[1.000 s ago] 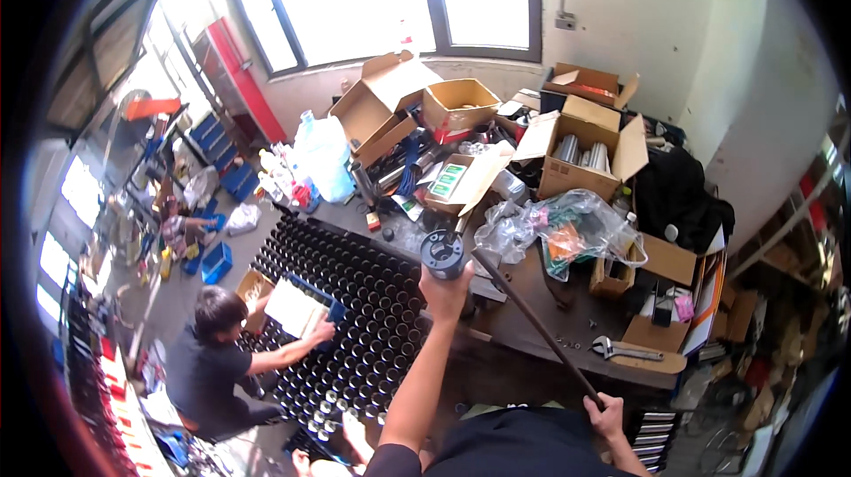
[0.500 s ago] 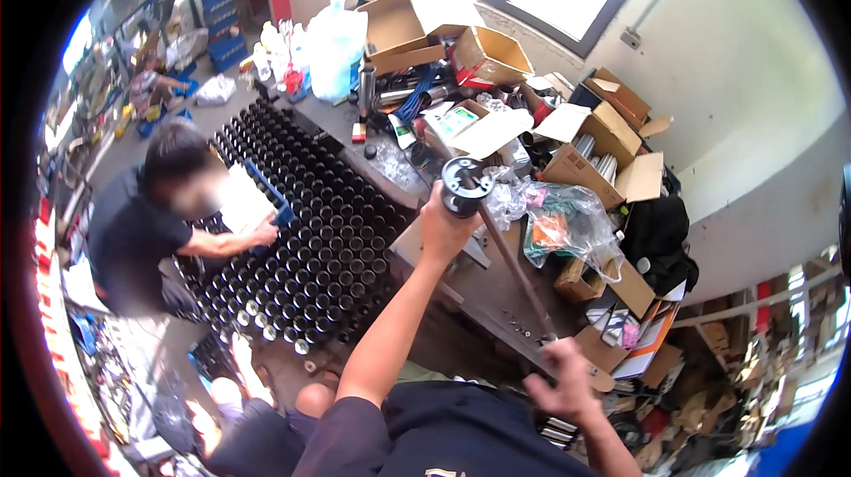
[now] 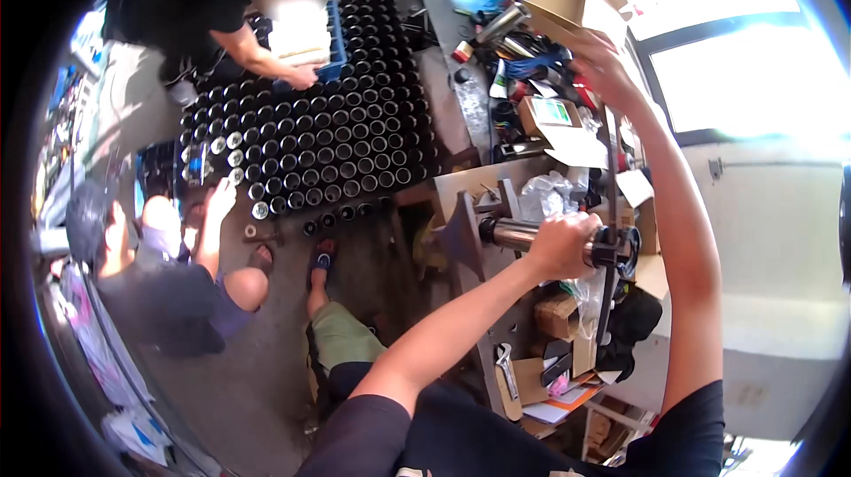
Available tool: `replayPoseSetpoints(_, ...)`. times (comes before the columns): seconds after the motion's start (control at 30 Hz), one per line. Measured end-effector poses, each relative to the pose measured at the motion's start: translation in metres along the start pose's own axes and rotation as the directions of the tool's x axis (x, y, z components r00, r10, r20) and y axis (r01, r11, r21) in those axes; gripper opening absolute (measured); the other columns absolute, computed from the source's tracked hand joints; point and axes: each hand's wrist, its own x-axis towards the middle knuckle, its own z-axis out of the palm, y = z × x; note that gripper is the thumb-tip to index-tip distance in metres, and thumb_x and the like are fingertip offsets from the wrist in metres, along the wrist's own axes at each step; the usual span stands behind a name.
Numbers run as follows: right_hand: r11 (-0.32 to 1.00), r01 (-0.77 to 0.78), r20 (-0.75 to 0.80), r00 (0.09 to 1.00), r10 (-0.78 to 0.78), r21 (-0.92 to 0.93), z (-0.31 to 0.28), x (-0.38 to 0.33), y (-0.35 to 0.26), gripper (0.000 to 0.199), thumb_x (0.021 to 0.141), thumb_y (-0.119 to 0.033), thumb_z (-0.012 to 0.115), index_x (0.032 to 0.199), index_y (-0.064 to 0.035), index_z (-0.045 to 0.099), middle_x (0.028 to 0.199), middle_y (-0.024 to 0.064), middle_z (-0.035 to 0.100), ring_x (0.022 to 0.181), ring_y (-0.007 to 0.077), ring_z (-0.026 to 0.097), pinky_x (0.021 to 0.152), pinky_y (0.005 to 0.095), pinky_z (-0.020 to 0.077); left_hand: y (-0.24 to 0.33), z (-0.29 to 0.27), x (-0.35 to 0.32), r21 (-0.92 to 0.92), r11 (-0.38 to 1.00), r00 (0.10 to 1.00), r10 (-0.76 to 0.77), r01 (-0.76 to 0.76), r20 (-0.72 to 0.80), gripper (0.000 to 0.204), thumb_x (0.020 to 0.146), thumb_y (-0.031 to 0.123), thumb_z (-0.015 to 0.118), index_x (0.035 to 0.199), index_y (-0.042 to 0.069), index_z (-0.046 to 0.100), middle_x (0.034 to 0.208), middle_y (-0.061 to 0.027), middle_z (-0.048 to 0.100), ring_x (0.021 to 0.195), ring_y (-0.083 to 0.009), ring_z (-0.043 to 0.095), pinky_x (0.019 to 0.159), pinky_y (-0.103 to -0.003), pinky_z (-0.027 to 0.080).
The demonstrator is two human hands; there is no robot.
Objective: The person uses a manual lever press to assemble cylindrical metal components, repeatedly placing them into the press, pulling the lever to apply force, and then moving the completed items into a large metal wire bin.
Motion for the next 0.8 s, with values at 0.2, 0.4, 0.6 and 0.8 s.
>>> replayPoseSetpoints(0.2,0.682,-0.683,0.13,0.725,0.676,0.262,0.056,-0.236,0.043,0.014,0.097,-0.015,0.05,0.098,-0.0036,0.057,0.096,0.0096,0.059,0.085,0.0218,0.054,0.072,0.0389,0.0436,-0.004,0.006,-0.005,0.062,0.998,0.98,0.036,-0.024,-0.198,0.042,0.066,0.021,0.075,0.103,0.011,0.059,0.094,-0.0099,0.067,0.095,-0.031,0.066,0.085,-0.047,0.049)
replayPoseSetpoints(0.4,-0.082,-0.838,0.016,-0.087,0.996,0.54,0.09,-0.41,-0.159,0.035,0.103,-0.025,0.043,0.124,-0.0009,0.057,0.099,0.0151,0.06,0.09,0.0297,0.058,0.081,0.0411,0.0475,0.012,0.005,-0.025,0.151,0.983,0.968,-0.063,0.102,-0.243,0.029,0.071,0.014,0.067,0.098,0.007,0.058,0.094,-0.0127,0.065,0.097,-0.0346,0.063,0.082,-0.048,0.046)
replayPoseSetpoints(0.6,-0.101,-0.995,-0.097,-0.098,0.99,-0.02,0.008,-0.324,-0.423,0.021,0.099,-0.02,0.056,0.107,-0.0027,0.063,0.078,0.0235,0.063,0.07,0.0393,0.064,0.064,0.0429,0.0494,0.01,-0.002,-0.019,0.218,0.966,0.95,-0.069,0.14,-0.304,0.043,0.065,0.012,0.07,0.105,0.005,0.058,0.098,-0.0176,0.061,0.096,-0.0382,0.057,0.08,-0.048,0.047)
replayPoseSetpoints(0.8,0.45,-0.876,0.464,0.476,0.747,0.173,-0.093,-0.332,-0.339,0.057,0.084,-0.047,0.075,0.054,-0.0051,0.052,0.049,0.0149,0.043,0.042,0.0298,0.048,0.043,0.0397,0.0365,0.019,0.021,0.002,-0.124,0.989,0.916,-0.117,0.074,-0.384,0.054,0.063,0.006,0.082,0.11,0.003,0.057,0.101,-0.0115,0.064,0.094,-0.0258,0.064,0.088,-0.038,0.05)
